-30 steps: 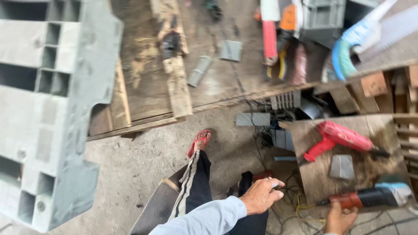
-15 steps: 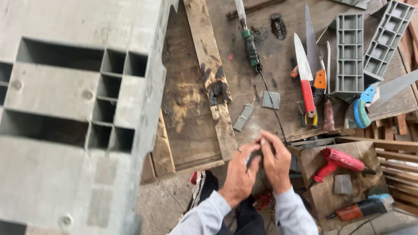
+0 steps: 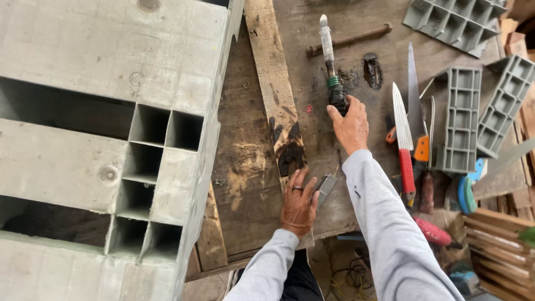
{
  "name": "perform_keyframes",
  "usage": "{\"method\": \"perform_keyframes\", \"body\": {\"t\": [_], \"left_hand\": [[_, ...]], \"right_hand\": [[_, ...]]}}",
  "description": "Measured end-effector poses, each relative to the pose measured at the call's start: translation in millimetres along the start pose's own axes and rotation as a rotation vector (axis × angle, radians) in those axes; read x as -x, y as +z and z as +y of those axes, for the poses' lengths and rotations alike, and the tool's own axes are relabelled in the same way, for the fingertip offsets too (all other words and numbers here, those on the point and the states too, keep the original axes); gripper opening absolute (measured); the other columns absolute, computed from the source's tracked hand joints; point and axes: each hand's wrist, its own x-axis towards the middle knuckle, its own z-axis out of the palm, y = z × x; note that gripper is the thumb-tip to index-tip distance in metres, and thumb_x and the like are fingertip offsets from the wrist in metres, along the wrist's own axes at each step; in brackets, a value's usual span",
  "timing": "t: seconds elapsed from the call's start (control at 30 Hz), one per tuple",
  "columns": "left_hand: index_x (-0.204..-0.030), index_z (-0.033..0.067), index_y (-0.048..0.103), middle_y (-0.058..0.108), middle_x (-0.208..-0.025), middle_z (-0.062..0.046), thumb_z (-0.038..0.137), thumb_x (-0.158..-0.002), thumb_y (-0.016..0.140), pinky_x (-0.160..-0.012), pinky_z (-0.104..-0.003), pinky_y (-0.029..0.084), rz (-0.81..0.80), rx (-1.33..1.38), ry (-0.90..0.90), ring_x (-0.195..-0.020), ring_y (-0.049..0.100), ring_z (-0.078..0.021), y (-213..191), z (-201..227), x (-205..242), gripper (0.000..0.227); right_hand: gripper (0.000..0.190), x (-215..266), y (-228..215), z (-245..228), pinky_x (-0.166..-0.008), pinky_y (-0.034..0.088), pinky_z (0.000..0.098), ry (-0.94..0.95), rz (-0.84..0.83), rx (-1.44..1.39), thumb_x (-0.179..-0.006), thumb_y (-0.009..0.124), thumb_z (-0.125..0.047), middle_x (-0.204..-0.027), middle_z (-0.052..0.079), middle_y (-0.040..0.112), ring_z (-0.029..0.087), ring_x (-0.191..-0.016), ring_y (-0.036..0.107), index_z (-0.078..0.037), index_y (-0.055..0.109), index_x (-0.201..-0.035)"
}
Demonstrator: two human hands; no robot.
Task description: The person uses an angle grinder to smooth the edges of a large gray metal structure with a grid pattern. After grinding, they switch to a chisel to scrape and clean the same edges. The person briefly moves the structure to access different areas.
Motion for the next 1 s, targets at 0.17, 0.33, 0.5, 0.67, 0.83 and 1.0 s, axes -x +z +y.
{"method": "perform_keyframes", "body": {"t": [0.17,0.33,0.5,0.67,0.83,1.0], "left_hand": [[-0.133,0.0128,0.058,0.043,-0.152,-0.01,0.014,-0.093,0.07,-0.117,-0.05,0.036,-0.084,-0.14,-0.025,-0.145,0.036,-0.0323,8,-2,-9,0.041],[-0.139,0.0159,0.055,0.038,-0.153,-0.01,0.016,-0.095,0.07,-0.118,-0.05,0.031,-0.186,-0.192,-0.057,-0.147,0.03,-0.0316,2,0,-15,0.047],[-0.146,0.0159,0.052,0.033,-0.161,-0.01,0.01,-0.094,0.064,-0.122,-0.049,0.029,-0.199,-0.215,-0.046,-0.15,0.027,-0.0321,11,-3,-7,0.053],[-0.146,0.013,0.052,0.031,-0.165,-0.01,0.008,-0.093,0.061,-0.124,-0.047,0.029,-0.178,-0.112,-0.097,-0.153,0.029,-0.0321,14,-5,-6,0.054],[-0.136,0.0113,0.057,0.035,-0.164,-0.013,0.01,-0.096,0.061,-0.127,-0.048,0.035,0.073,-0.069,0.072,-0.154,0.033,-0.0348,-14,4,-8,0.04],[-0.134,0.0067,0.061,0.057,-0.147,-0.016,0.004,-0.103,0.057,-0.123,-0.042,0.048,0.262,0.109,-0.025,-0.14,0.056,-0.0331,-116,34,40,0.031]], "right_hand": [[0.056,-36,2,1,-0.09,0.048,0.0503,0.049,-0.204,-0.013,-0.087,0.078,-0.034,-0.117,0.024,0.064,0.042,-0.107,0.061,-0.002,0.057,-0.128],[0.04,-62,-19,-5,-0.075,0.051,0.0365,0.139,-0.422,-0.378,-0.082,0.073,-0.023,-0.091,0.009,0.066,0.022,-0.083,0.06,0.001,0.064,-0.112],[0.038,-17,-87,-28,-0.07,0.044,0.0294,0.176,-0.448,-0.914,-0.091,0.069,-0.019,-0.095,0.003,0.057,0.012,-0.08,0.053,0.0,0.06,-0.123],[0.038,85,-165,-66,-0.086,0.062,0.0394,0.13,-0.535,-1.121,-0.078,0.06,-0.002,-0.097,0.013,0.069,0.026,-0.087,0.072,0.001,0.051,-0.115],[0.048,170,-185,-78,-0.045,0.05,0.0389,0.322,-0.877,-1.356,-0.088,0.072,-0.005,-0.081,0.013,0.057,0.021,-0.056,0.056,0.004,0.049,-0.13],[0.052,198,-202,-82,-0.05,0.052,0.0349,0.248,-1.003,-1.113,-0.092,0.067,-0.014,-0.081,0.013,0.059,0.021,-0.058,0.059,0.003,0.049,-0.138]]}}
